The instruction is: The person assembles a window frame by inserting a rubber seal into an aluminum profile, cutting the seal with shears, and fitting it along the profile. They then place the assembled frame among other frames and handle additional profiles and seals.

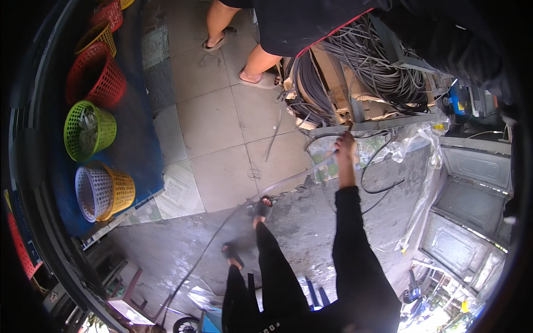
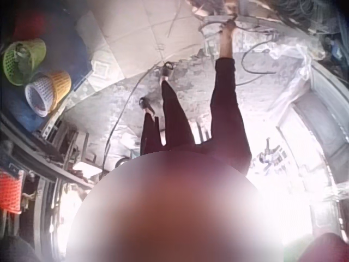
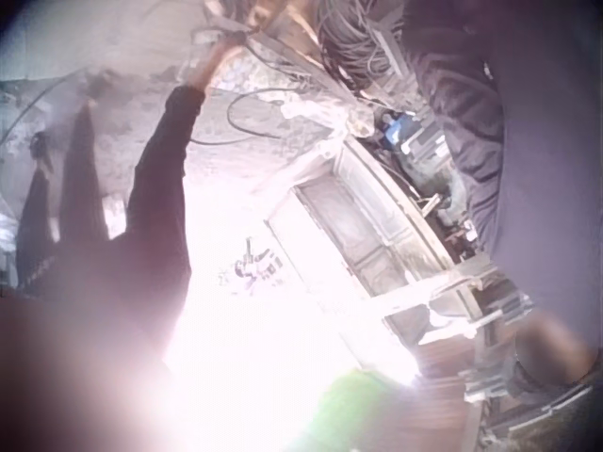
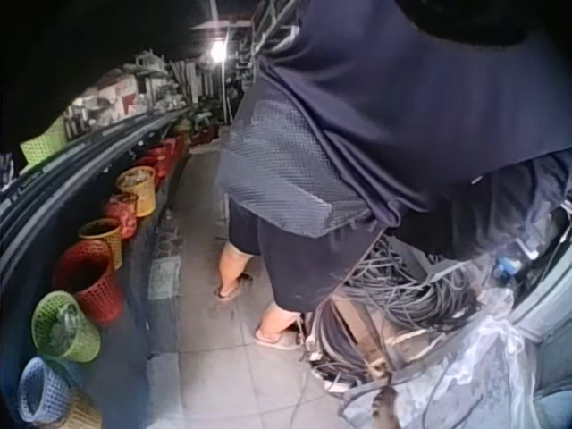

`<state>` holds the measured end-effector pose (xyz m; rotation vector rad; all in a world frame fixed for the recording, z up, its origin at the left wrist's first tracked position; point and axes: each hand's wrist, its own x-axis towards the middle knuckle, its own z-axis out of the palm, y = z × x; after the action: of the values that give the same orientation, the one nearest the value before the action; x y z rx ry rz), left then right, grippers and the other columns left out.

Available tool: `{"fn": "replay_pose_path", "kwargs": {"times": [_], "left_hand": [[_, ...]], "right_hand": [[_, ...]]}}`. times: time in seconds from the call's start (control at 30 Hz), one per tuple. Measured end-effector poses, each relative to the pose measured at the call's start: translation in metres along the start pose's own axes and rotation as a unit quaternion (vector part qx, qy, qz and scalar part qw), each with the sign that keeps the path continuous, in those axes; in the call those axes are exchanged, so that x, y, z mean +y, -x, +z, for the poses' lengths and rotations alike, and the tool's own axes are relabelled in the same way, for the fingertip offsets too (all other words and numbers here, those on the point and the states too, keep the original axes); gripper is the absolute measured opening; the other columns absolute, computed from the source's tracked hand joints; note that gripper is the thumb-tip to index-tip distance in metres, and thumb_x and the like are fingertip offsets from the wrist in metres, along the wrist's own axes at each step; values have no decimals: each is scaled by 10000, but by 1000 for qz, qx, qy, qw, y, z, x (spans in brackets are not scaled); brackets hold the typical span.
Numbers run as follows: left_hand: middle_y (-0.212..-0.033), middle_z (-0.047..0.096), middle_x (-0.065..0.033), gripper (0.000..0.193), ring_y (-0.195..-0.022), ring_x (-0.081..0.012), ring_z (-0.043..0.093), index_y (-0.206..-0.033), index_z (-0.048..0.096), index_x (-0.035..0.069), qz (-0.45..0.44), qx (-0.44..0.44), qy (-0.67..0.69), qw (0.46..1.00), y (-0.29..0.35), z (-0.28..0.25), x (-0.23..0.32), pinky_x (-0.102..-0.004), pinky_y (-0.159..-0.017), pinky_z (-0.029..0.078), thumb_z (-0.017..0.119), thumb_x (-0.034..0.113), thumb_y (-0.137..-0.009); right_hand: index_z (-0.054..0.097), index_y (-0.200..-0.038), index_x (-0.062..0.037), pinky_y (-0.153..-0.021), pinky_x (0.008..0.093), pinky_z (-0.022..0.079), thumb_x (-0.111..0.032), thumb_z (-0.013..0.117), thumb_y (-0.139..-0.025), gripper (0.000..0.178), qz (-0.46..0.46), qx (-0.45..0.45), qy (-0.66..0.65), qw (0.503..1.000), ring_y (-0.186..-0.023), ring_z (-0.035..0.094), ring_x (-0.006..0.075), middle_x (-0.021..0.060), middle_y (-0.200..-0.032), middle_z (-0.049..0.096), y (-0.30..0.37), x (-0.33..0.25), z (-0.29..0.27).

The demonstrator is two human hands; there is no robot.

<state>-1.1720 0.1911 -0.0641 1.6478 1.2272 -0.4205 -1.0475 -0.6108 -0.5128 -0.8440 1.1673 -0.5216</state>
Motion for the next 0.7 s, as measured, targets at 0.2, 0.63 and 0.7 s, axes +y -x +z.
{"fn": "replay_pose_path", "kwargs": {"times": [0.2,0.63,0.7], "left_hand": [[-949,638,-124,531,-686,-228,635,-1244,511,97,18,1,-5,1000,14,14,-5,-335,-569,508,566,498,-901],[-935,630,-127,578,-646,-230,626,-1249,488,75,22,22,-30,999,39,11,3,-355,-544,506,558,531,-901],[-932,629,-127,585,-640,-231,624,-1250,485,72,20,29,-39,999,37,15,8,-358,-540,505,557,536,-901]], "right_hand": [[547,-843,-117,-372,288,346,-272,483,-949,198,-184,33,253,949,-466,485,147,15,-618,497,-10,48,31],[554,-1081,-25,-627,383,511,-130,510,-934,186,-277,-63,356,890,-664,625,266,146,-795,640,-85,60,105],[526,-1160,-45,-679,394,518,-43,509,-881,279,-294,-96,486,817,-750,650,306,167,-871,668,-87,58,124]]}}
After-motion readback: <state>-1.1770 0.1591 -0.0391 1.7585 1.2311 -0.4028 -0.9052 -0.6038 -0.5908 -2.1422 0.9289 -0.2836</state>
